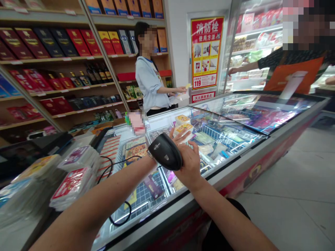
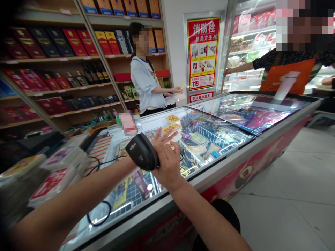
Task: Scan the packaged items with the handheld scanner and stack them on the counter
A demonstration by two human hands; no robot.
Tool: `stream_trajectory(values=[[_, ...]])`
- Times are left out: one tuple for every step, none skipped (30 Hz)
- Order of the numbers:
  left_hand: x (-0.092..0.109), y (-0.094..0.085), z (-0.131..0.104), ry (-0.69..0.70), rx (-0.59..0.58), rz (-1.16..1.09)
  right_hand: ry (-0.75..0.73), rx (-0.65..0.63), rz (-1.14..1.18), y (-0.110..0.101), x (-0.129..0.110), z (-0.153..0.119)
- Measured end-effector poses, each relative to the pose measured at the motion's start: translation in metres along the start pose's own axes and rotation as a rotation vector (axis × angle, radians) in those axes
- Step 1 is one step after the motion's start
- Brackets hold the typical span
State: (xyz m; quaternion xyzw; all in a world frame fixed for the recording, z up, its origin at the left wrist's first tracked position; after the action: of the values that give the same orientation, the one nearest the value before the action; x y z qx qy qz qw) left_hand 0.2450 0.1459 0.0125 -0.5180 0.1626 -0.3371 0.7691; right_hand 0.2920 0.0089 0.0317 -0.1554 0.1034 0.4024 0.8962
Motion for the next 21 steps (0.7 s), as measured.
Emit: stream_trajectory(values=[[0.001,0.002,-0.003,0.075,-0.026,0.022,0.003,-0.006,-0.008,0.001,0.000,0.000],[0.002,0.004,-0.006,0.161,-0.047,0.057,0.006,-0.016,-0.015,0.002,0.000,0.000],[0.002,0.006,-0.011,0.243,-0.060,0.103,0.007,-0.021,-0.021,0.002,0.001,-0.001],[0.001,0.007,-0.014,0.306,-0.063,0.153,0.007,-0.024,-0.024,0.002,0.001,-0.001],[-0.002,0.007,-0.017,0.338,-0.056,0.196,0.005,-0.025,-0.025,0.002,0.001,-0.001],[-0.006,0.007,-0.017,0.340,-0.048,0.224,0.004,-0.024,-0.025,0.002,0.001,-0.001],[-0.010,0.008,-0.015,0.328,-0.040,0.243,0.002,-0.021,-0.025,0.002,0.001,-0.001],[-0.013,0.007,-0.011,0.302,-0.022,0.255,-0.001,-0.017,-0.025,0.002,0.001,-0.001],[-0.015,0.007,-0.005,0.268,0.003,0.262,-0.007,-0.011,-0.024,0.001,0.000,-0.001],[-0.016,0.005,0.001,0.226,0.035,0.266,-0.013,-0.007,-0.024,0.001,0.000,-0.001],[-0.016,0.004,0.008,0.176,0.064,0.268,-0.017,-0.004,-0.027,0.001,0.000,-0.001],[-0.017,0.004,0.015,0.124,0.086,0.266,-0.022,-0.005,-0.034,0.001,0.000,-0.001],[-0.017,0.004,0.020,0.077,0.094,0.260,-0.025,-0.008,-0.043,0.002,0.000,-0.001],[-0.017,0.006,0.025,0.045,0.086,0.251,-0.027,-0.012,-0.052,0.002,0.001,-0.001],[-0.015,0.009,0.027,0.033,0.067,0.244,-0.026,-0.016,-0.061,0.003,0.001,-0.001],[-0.014,0.011,0.028,0.034,0.048,0.243,-0.025,-0.020,-0.067,0.003,0.002,-0.001],[-0.014,0.013,0.027,0.041,0.035,0.241,-0.027,-0.020,-0.069,0.003,0.002,-0.001],[-0.015,0.012,0.024,0.046,0.035,0.228,-0.028,-0.020,-0.069,0.004,0.002,-0.001],[-0.017,0.010,0.020,0.050,0.043,0.190,-0.030,-0.021,-0.068,0.004,0.002,-0.001],[-0.019,0.007,0.014,0.055,0.058,0.133,-0.032,-0.024,-0.065,0.004,0.002,-0.002],[-0.022,0.002,0.008,0.060,0.077,0.067,-0.032,-0.027,-0.061,0.005,0.002,-0.002]])
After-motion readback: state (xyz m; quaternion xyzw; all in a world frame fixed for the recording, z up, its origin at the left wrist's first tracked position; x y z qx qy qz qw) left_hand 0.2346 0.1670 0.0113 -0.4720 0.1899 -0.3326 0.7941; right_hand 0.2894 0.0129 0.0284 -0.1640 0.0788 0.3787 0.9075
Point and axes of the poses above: each hand's wrist, its own z-axis towards the middle knuckle, its own y-axis out of the palm, x = y × z, the point moved 8 cm from there along z, towards the middle knuckle, and after that the axes turned 8 degrees about z, right-handed, at the moved point
